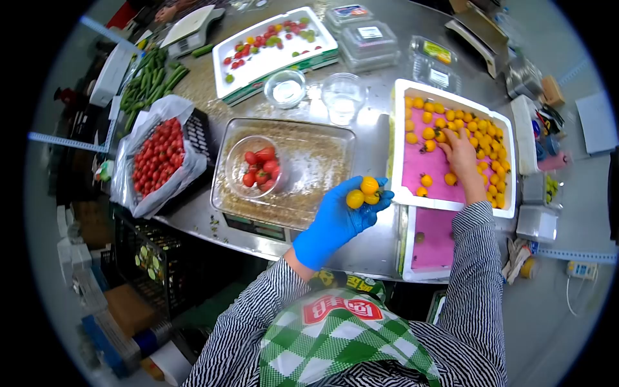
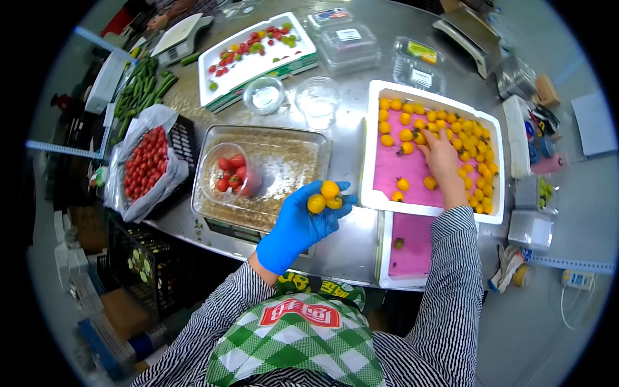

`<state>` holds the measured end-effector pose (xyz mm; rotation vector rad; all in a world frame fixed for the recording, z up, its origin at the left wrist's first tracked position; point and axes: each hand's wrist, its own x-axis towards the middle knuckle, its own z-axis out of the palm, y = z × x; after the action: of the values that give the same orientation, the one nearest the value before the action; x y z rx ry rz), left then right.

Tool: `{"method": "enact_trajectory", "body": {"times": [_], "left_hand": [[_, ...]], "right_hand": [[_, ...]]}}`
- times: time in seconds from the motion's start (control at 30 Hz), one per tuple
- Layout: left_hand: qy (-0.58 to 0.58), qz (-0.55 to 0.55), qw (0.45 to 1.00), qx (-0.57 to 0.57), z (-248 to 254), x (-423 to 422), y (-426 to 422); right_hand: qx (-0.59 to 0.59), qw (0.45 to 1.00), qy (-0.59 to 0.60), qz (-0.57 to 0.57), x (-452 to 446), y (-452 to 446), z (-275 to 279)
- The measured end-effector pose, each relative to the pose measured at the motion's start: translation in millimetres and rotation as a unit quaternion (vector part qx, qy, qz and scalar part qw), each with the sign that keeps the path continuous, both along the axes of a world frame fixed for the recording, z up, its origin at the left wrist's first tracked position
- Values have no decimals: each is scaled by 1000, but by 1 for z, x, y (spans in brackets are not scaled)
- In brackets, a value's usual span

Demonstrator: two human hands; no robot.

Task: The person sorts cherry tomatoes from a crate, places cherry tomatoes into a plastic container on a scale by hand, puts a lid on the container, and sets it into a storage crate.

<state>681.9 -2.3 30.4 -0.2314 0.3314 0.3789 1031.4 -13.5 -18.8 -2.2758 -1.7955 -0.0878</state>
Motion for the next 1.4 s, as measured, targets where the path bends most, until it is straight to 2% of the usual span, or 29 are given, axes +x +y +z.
{"method": "enact_trajectory", "body": {"times": [0.1,0.13,0.2,0.23,0.27,0.33,0.37,0.43,0.47,0.57,0.67,0.77,0.9,0.97,1.17,1.23,1.4], "left_hand": [[84,22,991,100,22,-32,-2],[84,36,991,97,28,-45,0],[194,123,959,166,55,-70,7],[235,168,938,191,65,-85,12],[286,227,899,242,66,-97,17],[400,298,793,351,72,-116,29],[418,316,761,383,70,-123,36],[452,347,692,443,57,-135,48],[451,357,677,458,52,-140,53],[412,406,695,427,48,-150,58],[386,422,694,438,49,-168,59],[385,438,692,425,46,-203,61],[424,454,676,396,41,-259,55],[437,447,679,384,38,-286,48],[535,400,637,385,12,-365,29],[533,399,653,360,8,-386,25],[544,406,653,336,0,-420,22]], "right_hand": [[21,999,26,-15,-2,0,-4],[81,996,-30,29,-3,1,-5],[90,971,208,-75,-20,1,10],[89,934,324,-125,-31,4,21],[100,873,459,-128,-39,8,26],[59,809,572,-119,-88,12,57],[40,772,624,-114,-118,16,72],[-24,723,690,-16,-171,25,88],[-40,727,686,21,-201,29,104],[-60,742,657,119,-270,40,133],[-61,747,625,216,-304,56,121],[-48,779,599,178,-322,55,126],[52,797,600,39,-338,49,134],[95,788,607,32,-347,48,137],[195,767,612,5,-368,32,131],[230,747,624,-5,-372,26,125],[247,741,624,-34,-386,12,113]]}}
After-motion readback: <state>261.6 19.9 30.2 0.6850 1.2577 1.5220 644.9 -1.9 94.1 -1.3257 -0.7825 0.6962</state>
